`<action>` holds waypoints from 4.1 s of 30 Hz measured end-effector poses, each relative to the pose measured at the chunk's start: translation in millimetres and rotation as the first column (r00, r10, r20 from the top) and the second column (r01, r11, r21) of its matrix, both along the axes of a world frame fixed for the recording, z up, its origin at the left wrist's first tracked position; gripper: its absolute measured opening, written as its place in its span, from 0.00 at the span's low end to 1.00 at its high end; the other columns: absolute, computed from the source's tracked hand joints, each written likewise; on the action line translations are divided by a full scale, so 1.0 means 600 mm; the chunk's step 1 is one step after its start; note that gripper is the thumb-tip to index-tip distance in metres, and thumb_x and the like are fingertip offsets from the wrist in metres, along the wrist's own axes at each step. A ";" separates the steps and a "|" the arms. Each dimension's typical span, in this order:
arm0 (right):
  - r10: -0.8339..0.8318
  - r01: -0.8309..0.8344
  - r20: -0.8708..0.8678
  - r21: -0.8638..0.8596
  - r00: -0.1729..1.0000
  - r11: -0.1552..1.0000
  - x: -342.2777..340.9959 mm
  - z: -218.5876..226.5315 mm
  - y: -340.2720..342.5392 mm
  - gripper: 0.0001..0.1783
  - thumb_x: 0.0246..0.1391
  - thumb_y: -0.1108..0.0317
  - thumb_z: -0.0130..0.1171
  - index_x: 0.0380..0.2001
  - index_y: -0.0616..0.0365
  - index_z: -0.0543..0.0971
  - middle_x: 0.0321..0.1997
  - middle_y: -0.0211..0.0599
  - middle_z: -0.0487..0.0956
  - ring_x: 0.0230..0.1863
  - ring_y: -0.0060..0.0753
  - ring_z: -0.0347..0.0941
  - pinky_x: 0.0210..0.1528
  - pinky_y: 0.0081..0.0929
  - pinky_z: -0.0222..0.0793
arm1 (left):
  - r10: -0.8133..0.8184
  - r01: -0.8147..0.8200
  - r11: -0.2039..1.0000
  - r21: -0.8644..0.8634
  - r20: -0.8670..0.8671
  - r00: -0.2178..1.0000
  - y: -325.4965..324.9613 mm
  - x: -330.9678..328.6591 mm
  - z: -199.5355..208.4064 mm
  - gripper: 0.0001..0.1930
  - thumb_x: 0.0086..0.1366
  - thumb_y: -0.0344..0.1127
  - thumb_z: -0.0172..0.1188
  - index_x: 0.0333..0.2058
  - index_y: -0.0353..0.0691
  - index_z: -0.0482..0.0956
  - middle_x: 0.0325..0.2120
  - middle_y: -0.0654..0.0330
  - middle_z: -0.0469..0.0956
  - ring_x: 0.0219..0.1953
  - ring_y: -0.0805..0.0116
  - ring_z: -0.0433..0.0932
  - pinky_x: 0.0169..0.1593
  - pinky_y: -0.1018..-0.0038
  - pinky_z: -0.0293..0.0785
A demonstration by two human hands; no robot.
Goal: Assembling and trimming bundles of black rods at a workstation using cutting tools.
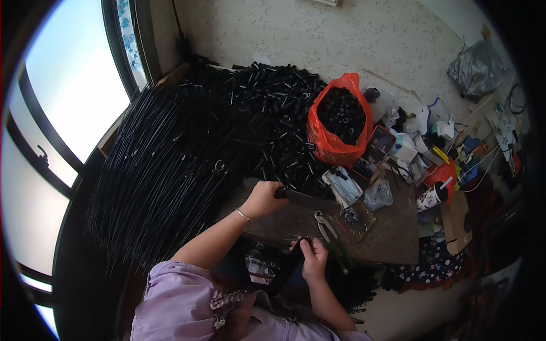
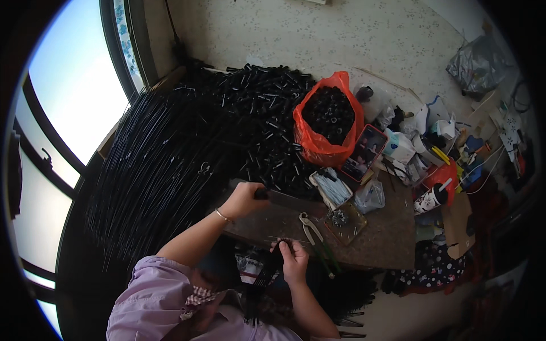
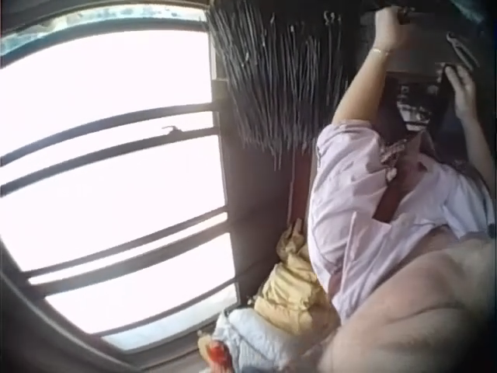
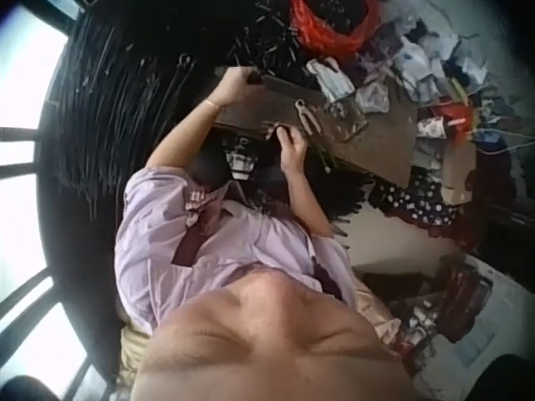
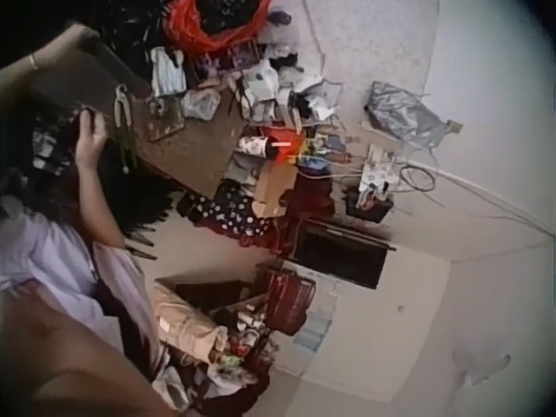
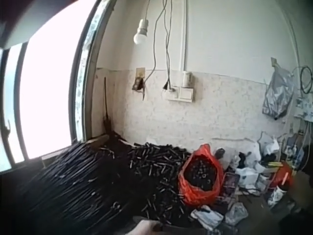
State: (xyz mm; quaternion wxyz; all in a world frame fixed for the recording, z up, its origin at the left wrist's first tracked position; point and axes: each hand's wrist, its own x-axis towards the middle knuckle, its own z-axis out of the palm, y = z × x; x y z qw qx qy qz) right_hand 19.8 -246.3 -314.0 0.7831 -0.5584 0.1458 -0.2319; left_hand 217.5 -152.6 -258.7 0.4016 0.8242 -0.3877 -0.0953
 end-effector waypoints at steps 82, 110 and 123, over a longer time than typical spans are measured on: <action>0.411 -0.413 0.131 0.535 0.902 0.737 -0.025 0.012 0.095 0.11 0.51 0.63 0.59 0.31 0.58 0.72 0.30 0.38 0.76 0.31 0.29 0.73 0.39 0.30 0.72 | -0.464 0.063 0.766 -0.640 -0.483 0.743 0.133 -0.099 0.023 0.25 0.62 0.51 0.52 0.50 0.38 0.72 0.56 0.51 0.62 0.56 0.59 0.63 0.58 0.67 0.58; 0.325 -0.323 0.075 0.441 0.943 0.837 -0.024 0.001 0.105 0.14 0.52 0.59 0.58 0.35 0.56 0.70 0.29 0.38 0.75 0.30 0.29 0.72 0.34 0.25 0.69 | -0.211 0.194 0.953 -0.233 -0.053 0.976 0.129 -0.137 0.042 0.13 0.54 0.34 0.64 0.27 0.34 0.69 0.12 0.60 0.69 0.15 0.76 0.69 0.19 0.77 0.63; 0.467 -0.505 0.195 0.382 0.863 0.774 -0.040 0.007 0.103 0.17 0.53 0.60 0.57 0.43 0.56 0.70 0.35 0.37 0.76 0.34 0.29 0.73 0.38 0.29 0.70 | -0.442 -0.207 0.790 -0.577 -0.770 0.459 0.165 -0.174 0.023 0.25 0.50 0.45 0.68 0.40 0.33 0.73 0.28 0.64 0.74 0.29 0.77 0.71 0.36 0.81 0.68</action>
